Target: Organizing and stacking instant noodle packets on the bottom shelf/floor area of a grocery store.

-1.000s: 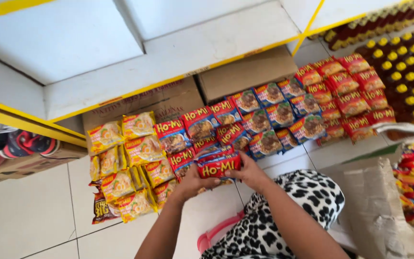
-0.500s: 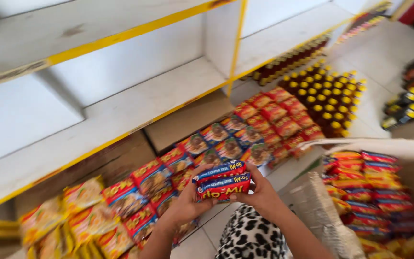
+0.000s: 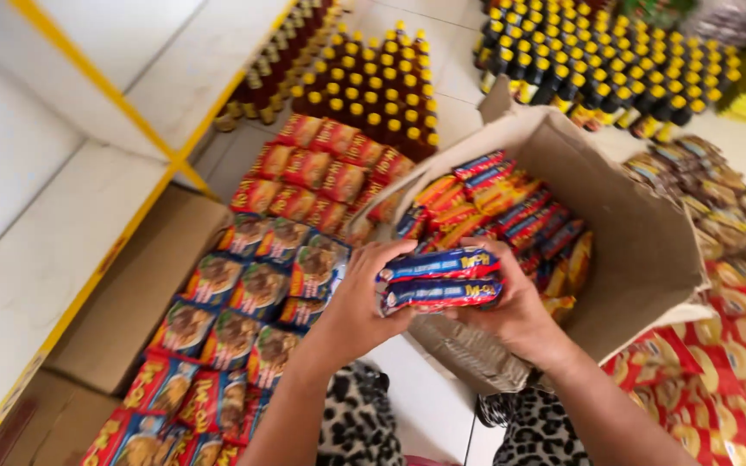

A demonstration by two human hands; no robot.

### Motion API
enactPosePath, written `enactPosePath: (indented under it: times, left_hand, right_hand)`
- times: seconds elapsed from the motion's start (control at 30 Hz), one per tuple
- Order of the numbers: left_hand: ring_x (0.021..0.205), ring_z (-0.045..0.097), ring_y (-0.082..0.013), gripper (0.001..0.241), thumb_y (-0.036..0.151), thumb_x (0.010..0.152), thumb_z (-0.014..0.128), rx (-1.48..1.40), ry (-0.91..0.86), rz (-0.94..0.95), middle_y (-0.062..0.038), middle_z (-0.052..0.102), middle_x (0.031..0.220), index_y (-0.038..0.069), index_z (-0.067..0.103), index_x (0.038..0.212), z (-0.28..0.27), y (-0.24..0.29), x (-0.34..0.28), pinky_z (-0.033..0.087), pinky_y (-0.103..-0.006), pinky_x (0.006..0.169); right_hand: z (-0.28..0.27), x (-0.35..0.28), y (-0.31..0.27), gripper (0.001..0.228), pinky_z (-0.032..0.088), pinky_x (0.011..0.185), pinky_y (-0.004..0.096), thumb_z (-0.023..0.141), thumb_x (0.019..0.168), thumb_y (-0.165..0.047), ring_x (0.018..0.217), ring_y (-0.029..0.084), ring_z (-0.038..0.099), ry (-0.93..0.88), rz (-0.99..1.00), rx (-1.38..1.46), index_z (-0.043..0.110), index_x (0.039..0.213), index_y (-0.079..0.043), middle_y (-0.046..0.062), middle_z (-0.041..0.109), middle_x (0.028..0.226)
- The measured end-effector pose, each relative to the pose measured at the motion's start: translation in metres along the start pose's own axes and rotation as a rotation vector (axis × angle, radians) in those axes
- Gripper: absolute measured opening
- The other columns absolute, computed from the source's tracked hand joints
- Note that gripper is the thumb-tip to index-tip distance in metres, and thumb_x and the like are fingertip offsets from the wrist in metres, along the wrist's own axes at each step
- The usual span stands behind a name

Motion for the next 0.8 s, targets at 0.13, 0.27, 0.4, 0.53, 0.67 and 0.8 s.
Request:
enactPosePath:
  times: [0.13, 0.27, 0.4, 0.53, 0.67, 0.8]
  left_hand:
    - [0.127, 0.058, -0.032, 0.073, 0.008, 0.077, 0.08, -0.021, -0.144, -0.172, -0.011, 0.059, 0.139, 0.012, 0.052, 0.144, 0.062, -0.019, 0.049, 0.057, -0.0392, 0.099]
    - [0.125, 0.056, -0.0371, 0.066, 0.006, 0.069, 0.084, 0.299, -0.154, 0.066, -0.011, 0.063, 0.129, 0.009, 0.055, 0.128, 0.125, -0.049, 0.064, 0.046, -0.0495, 0.105]
    - [0.119, 0.056, -0.0384, 0.054, 0.003, 0.071, 0.078, 0.444, -0.305, -0.048, -0.017, 0.063, 0.119, 0.005, 0.056, 0.119, 0.162, -0.086, 0.049, 0.046, -0.0488, 0.103]
    - [0.111, 0.063, -0.0381, 0.055, 0.007, 0.065, 0.079, 0.549, -0.504, -0.142, -0.018, 0.067, 0.113, 0.002, 0.06, 0.116, 0.173, -0.107, 0.04, 0.045, -0.0508, 0.1]
    - [0.103, 0.068, -0.0367, 0.062, 0.016, 0.066, 0.081, 0.579, -0.577, -0.25, -0.019, 0.071, 0.107, 0.003, 0.06, 0.122, 0.174, -0.133, 0.04, 0.044, -0.0514, 0.1]
    - [0.103, 0.07, -0.0348, 0.051, 0.023, 0.071, 0.076, 0.636, -0.706, -0.424, -0.017, 0.074, 0.104, 0.005, 0.063, 0.118, 0.176, -0.152, 0.034, 0.045, -0.0495, 0.101]
  right_hand:
    - [-0.068, -0.006, 0.011, 0.083, 0.056, 0.097, 0.031, 0.089, 0.068, 0.003, 0.114, 0.012, 0.06, 0.142, -0.04, -0.191, 0.045, 0.138, -0.01, 0.004, 0.059, 0.123]
    - [-0.1, -0.006, 0.009, 0.084, 0.051, 0.102, 0.037, 0.09, 0.063, 0.0, 0.12, 0.025, 0.058, 0.191, -0.203, -0.586, 0.047, 0.134, -0.009, 0.01, 0.057, 0.127]
    - [-0.105, -0.009, 0.044, 0.08, 0.049, 0.102, 0.042, 0.089, 0.061, -0.005, 0.121, 0.035, 0.059, 0.051, -0.1, -0.877, 0.051, 0.131, -0.011, 0.015, 0.06, 0.127]
    - [-0.099, 0.008, 0.079, 0.079, 0.05, 0.099, 0.04, 0.09, 0.065, -0.011, 0.119, 0.033, 0.061, -0.16, 0.144, -0.821, 0.051, 0.133, -0.015, 0.013, 0.063, 0.126]
    - [-0.086, 0.042, 0.093, 0.08, 0.052, 0.099, 0.039, 0.089, 0.066, -0.013, 0.118, 0.03, 0.065, -0.311, 0.269, -0.745, 0.05, 0.135, -0.017, 0.012, 0.067, 0.125]
    - [-0.083, 0.042, 0.136, 0.089, 0.051, 0.102, 0.039, 0.09, 0.062, -0.011, 0.122, 0.03, 0.063, -0.345, 0.39, -0.617, 0.047, 0.139, -0.018, 0.013, 0.066, 0.128]
Point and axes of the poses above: each hand's wrist, its own x-axis towards the middle knuckle, its own z-axis out of the palm, y = z × x, the point moved 7 cm from there along x, towards the middle knuckle
